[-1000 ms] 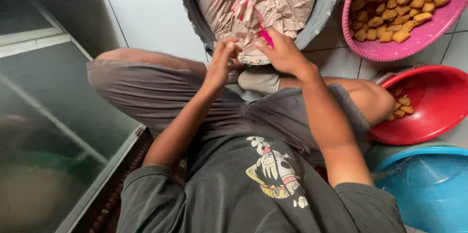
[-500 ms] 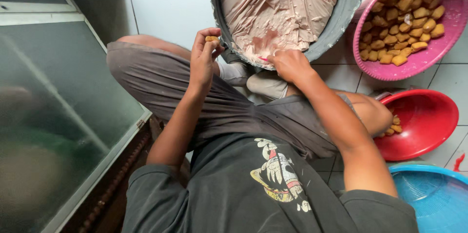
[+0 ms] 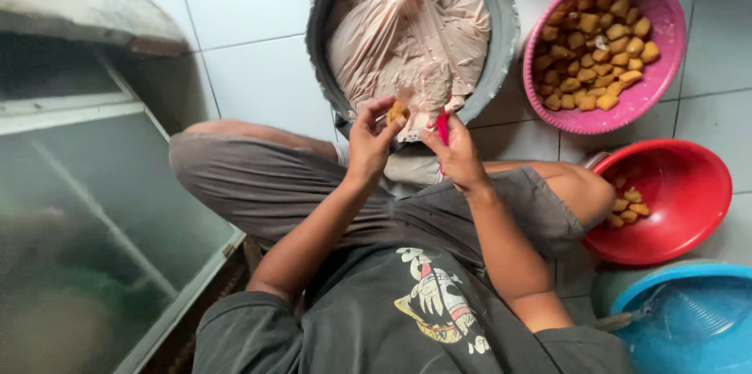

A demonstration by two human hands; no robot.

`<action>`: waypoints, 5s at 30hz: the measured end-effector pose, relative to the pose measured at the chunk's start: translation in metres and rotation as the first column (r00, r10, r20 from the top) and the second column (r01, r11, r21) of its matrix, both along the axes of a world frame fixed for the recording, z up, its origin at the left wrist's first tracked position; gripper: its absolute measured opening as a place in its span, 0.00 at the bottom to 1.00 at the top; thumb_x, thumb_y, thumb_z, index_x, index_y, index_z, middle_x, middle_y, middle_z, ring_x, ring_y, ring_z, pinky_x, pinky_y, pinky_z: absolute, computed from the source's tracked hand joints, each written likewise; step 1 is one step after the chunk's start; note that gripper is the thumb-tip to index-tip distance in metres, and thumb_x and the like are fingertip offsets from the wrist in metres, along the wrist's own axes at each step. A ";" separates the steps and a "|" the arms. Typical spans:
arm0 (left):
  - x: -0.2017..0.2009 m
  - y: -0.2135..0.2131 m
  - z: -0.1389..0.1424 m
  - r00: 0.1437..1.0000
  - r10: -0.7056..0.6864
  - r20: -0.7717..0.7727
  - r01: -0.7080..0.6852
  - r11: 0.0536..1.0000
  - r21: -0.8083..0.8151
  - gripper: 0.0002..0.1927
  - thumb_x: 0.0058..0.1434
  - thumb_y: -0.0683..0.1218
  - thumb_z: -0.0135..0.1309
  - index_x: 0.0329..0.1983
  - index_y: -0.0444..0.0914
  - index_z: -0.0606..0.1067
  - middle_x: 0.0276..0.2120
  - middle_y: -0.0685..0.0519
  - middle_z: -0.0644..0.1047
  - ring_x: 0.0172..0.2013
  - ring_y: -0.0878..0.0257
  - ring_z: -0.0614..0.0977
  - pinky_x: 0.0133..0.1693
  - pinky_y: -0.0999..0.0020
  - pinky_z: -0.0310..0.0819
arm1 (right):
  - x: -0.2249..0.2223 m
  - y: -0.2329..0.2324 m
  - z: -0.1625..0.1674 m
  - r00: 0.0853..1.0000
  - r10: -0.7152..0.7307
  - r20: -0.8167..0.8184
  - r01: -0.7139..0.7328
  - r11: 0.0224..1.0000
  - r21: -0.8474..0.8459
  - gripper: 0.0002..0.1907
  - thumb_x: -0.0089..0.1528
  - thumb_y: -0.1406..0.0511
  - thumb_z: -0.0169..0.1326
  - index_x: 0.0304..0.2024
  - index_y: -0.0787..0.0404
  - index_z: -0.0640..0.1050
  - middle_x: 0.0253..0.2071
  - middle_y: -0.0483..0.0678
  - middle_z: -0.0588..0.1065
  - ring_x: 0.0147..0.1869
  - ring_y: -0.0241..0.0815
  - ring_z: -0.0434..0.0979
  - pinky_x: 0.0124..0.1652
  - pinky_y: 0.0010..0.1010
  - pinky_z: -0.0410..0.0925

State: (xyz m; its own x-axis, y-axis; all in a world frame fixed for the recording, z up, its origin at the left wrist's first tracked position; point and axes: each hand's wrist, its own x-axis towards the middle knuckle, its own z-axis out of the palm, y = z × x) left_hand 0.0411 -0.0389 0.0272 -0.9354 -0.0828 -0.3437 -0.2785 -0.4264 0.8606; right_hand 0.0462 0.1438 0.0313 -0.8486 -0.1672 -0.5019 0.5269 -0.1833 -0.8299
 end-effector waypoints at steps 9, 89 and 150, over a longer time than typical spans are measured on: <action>-0.002 0.033 0.012 0.983 -0.162 -0.089 0.158 0.986 -0.055 0.15 0.61 0.31 0.63 0.50 0.31 0.76 0.47 0.50 0.80 0.49 0.65 0.81 0.54 0.68 0.79 | -0.008 0.001 0.012 0.964 -0.171 -0.205 0.165 0.985 -0.048 0.11 0.67 0.65 0.62 0.48 0.62 0.76 0.39 0.40 0.75 0.38 0.25 0.70 0.39 0.20 0.65; -0.314 0.118 0.031 0.986 -0.146 -0.086 0.162 0.958 0.235 0.37 0.72 0.58 0.49 0.79 0.42 0.54 0.70 0.54 0.68 0.65 0.63 0.63 0.58 0.49 0.48 | 0.027 0.079 0.033 0.937 -0.316 0.150 0.346 0.904 -0.253 0.25 0.70 0.57 0.45 0.58 0.73 0.75 0.29 0.37 0.64 0.28 0.26 0.58 0.27 0.19 0.53; -0.034 -0.039 0.011 0.986 -0.036 0.160 0.018 0.994 0.110 0.18 0.76 0.41 0.40 0.68 0.40 0.65 0.62 0.52 0.71 0.63 0.62 0.75 0.62 0.65 0.74 | -0.061 0.054 -0.041 0.766 0.596 -0.241 -0.205 0.582 0.787 0.10 0.68 0.71 0.51 0.51 0.66 0.75 0.42 0.62 0.75 0.45 0.61 0.76 0.44 0.46 0.69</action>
State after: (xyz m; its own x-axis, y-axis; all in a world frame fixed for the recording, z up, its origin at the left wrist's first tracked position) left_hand 0.0071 -0.0780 0.0385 -0.8681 -0.0125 -0.4963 -0.4230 -0.5044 0.7527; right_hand -0.0146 0.1982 -0.0098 -0.9216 -0.3249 -0.2126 -0.0638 0.6668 -0.7425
